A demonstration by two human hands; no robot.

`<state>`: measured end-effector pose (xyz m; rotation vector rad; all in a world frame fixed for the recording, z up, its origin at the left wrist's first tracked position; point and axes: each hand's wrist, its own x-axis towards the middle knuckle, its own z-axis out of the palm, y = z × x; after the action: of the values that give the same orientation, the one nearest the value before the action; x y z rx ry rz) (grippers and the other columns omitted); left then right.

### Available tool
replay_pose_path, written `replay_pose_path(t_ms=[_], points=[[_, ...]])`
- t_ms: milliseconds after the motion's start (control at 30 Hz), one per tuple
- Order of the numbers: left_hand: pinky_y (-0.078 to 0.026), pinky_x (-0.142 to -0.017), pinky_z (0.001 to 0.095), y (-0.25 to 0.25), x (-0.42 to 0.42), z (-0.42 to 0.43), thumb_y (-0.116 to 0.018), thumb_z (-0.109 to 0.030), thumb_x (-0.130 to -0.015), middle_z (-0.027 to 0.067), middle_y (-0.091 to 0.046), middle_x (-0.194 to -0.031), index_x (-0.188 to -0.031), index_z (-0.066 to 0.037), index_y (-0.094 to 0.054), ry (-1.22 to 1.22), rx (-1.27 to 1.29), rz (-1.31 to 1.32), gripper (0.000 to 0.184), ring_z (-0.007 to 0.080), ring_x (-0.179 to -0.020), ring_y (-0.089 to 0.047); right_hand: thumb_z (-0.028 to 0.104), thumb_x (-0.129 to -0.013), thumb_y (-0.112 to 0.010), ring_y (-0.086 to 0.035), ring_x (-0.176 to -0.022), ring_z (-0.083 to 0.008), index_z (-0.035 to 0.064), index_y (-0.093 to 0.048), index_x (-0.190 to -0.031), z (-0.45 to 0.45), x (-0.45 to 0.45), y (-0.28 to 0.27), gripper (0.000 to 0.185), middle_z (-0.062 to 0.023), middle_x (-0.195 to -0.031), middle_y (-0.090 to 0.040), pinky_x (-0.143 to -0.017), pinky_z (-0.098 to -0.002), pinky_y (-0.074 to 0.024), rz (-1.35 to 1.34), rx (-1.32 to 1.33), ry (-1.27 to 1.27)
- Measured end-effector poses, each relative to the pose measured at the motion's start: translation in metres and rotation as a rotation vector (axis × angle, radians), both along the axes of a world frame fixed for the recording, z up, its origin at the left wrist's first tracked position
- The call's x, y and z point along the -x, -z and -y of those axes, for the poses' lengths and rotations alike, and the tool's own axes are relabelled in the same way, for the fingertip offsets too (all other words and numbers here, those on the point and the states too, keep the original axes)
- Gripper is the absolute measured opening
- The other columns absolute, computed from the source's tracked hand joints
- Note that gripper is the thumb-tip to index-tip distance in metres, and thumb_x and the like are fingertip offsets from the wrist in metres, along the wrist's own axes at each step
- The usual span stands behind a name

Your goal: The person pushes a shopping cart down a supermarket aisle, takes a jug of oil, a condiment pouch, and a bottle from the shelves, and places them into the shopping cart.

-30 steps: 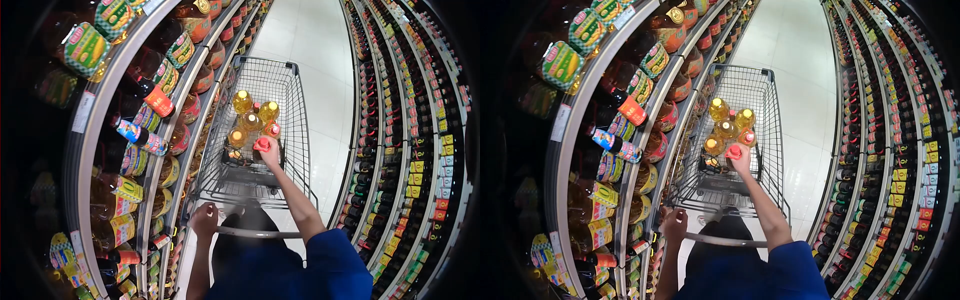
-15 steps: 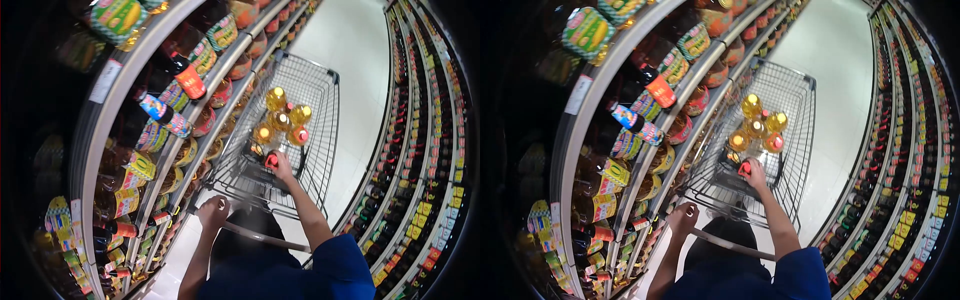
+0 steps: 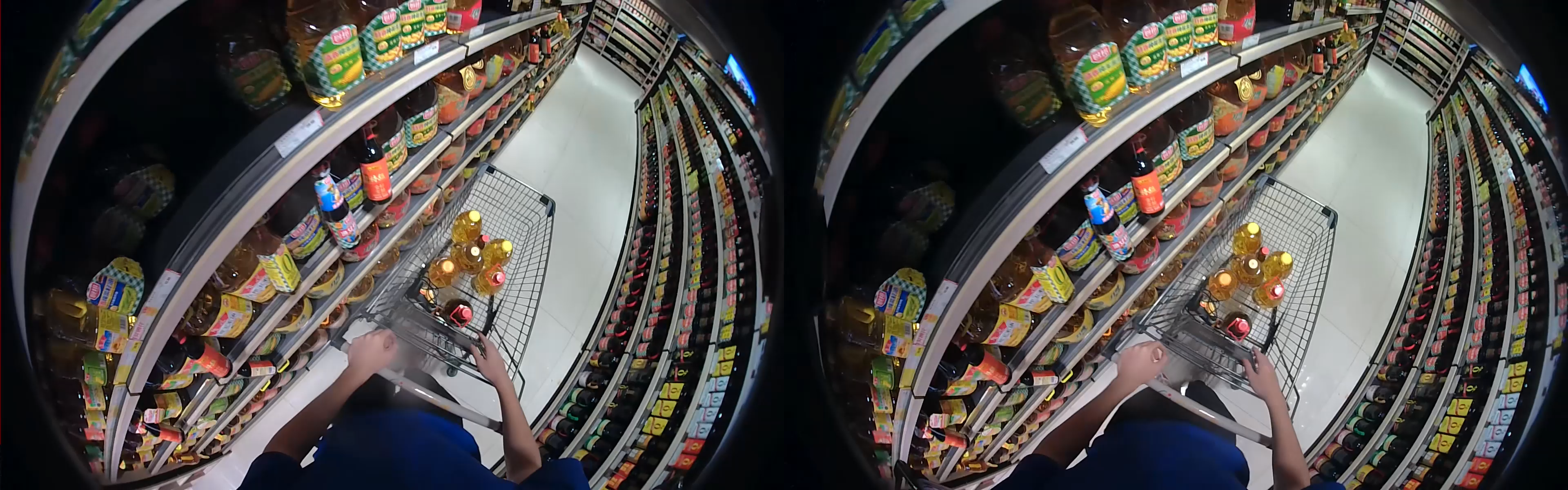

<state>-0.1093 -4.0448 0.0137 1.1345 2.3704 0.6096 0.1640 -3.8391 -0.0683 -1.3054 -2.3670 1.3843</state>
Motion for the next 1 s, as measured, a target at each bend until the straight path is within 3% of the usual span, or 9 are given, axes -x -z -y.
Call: replay_pose_path(t_ms=[133, 167, 267, 400, 500, 567, 633, 900, 1000], points=[[-0.055, -0.072, 0.0458, -0.004, 0.006, -0.004, -0.063, -0.034, -0.083, 0.0054, -0.072, -0.087, -0.094, -0.017, -0.069, 0.045, 0.025, 0.055, 0.021, 0.0335, -0.08, -0.069, 0.032, -0.101, -0.054, -0.067, -0.1, -0.036, -0.0014, -0.056, -0.132, 0.045, -0.016, -0.039, 0.046, -0.0225, -0.119, -0.065, -0.09, -0.0397, -0.0518, 0.051, -0.057, 0.105], [-0.055, -0.073, 0.0457, -0.005, 0.007, -0.006, -0.063, -0.034, -0.083, 0.0057, -0.072, -0.088, -0.094, -0.017, -0.069, 0.056, 0.026, 0.06, 0.022, 0.0338, -0.081, -0.069, 0.03, -0.1, -0.056, -0.065, -0.099, -0.0358, -0.002, -0.06, -0.123, 0.057, -0.014, -0.056, 0.04, -0.0214, -0.112, -0.066, -0.089, -0.0408, -0.0507, -0.003, -0.068, 0.131], [-0.053, -0.062, 0.0423, 0.002, 0.007, -0.008, -0.066, -0.031, -0.082, 0.004, -0.069, -0.074, -0.083, -0.017, -0.07, 0.082, -0.144, -0.053, 0.015, 0.0286, -0.073, -0.069, 0.027, -0.095, -0.062, -0.058, -0.104, -0.0375, -0.001, -0.061, -0.109, 0.081, -0.018, -0.062, 0.031, -0.0202, -0.106, -0.062, -0.091, -0.043, -0.0472, 0.038, -0.453, 0.091], [-0.055, -0.068, 0.0446, -0.02, 0.013, -0.002, -0.06, -0.039, -0.084, 0.0057, -0.072, -0.081, -0.087, -0.017, -0.072, 0.363, -0.136, 0.043, 0.025, 0.0297, -0.078, -0.07, 0.028, -0.094, -0.062, -0.057, -0.108, -0.0391, -0.0021, -0.06, -0.112, 0.078, -0.021, -0.058, 0.035, -0.0207, -0.113, -0.06, -0.093, -0.0443, -0.0467, 0.073, -0.471, 0.104], [-0.055, -0.072, 0.0459, 0.011, 0.018, 0.001, -0.058, -0.043, -0.086, 0.0089, -0.073, -0.084, -0.088, -0.017, -0.073, 0.503, -0.093, -0.006, 0.03, 0.0316, -0.08, -0.07, 0.029, -0.092, -0.065, -0.055, -0.116, -0.0404, -0.001, -0.056, -0.127, 0.083, -0.031, -0.045, 0.047, -0.0244, -0.127, -0.056, -0.1, -0.047, -0.0443, 0.138, -0.538, 0.151], [-0.055, -0.073, 0.0464, 0.014, 0.015, 0.001, -0.057, -0.046, -0.087, 0.0118, -0.072, -0.085, -0.088, -0.015, -0.073, 0.501, -0.08, -0.02, 0.035, 0.0328, -0.082, -0.07, 0.031, -0.091, -0.065, -0.052, -0.123, -0.0408, 0.0009, -0.048, -0.138, 0.089, -0.048, -0.04, 0.058, -0.0255, -0.136, -0.051, -0.105, -0.0473, -0.0418, 0.157, -0.571, 0.139], [-0.055, -0.073, 0.0469, 0.011, 0.013, -0.004, -0.057, -0.046, -0.088, 0.0137, -0.072, -0.084, -0.086, -0.013, -0.072, 0.496, -0.085, -0.026, 0.037, 0.0335, -0.081, -0.07, 0.033, -0.093, -0.061, -0.046, -0.131, -0.0399, 0.0085, -0.038, -0.149, 0.102, -0.052, -0.069, 0.065, -0.0242, -0.144, -0.046, -0.109, -0.0458, -0.0393, 0.219, -0.444, 0.132], [-0.056, -0.067, 0.0477, -0.005, 0.009, -0.012, -0.057, -0.046, -0.09, 0.014, -0.07, -0.074, -0.079, -0.009, -0.069, 0.508, -0.215, -0.017, 0.04, 0.0339, -0.071, -0.07, 0.039, -0.093, -0.059, -0.042, -0.135, -0.0362, 0.0114, -0.031, -0.153, 0.101, -0.054, -0.097, 0.072, -0.0197, -0.143, -0.046, -0.111, -0.0425, -0.0373, 0.295, -0.277, 0.132], [-0.055, -0.071, 0.0465, -0.007, 0.006, -0.024, -0.056, -0.052, -0.089, 0.0123, -0.072, -0.081, -0.083, -0.012, -0.072, 0.496, -0.15, 0.009, 0.043, 0.0323, -0.079, -0.07, 0.041, -0.091, -0.061, -0.04, -0.136, -0.0365, 0.0112, -0.03, -0.152, 0.087, -0.055, -0.103, 0.075, -0.0199, -0.144, -0.044, -0.111, -0.0431, -0.0367, 0.308, -0.245, 0.13]])
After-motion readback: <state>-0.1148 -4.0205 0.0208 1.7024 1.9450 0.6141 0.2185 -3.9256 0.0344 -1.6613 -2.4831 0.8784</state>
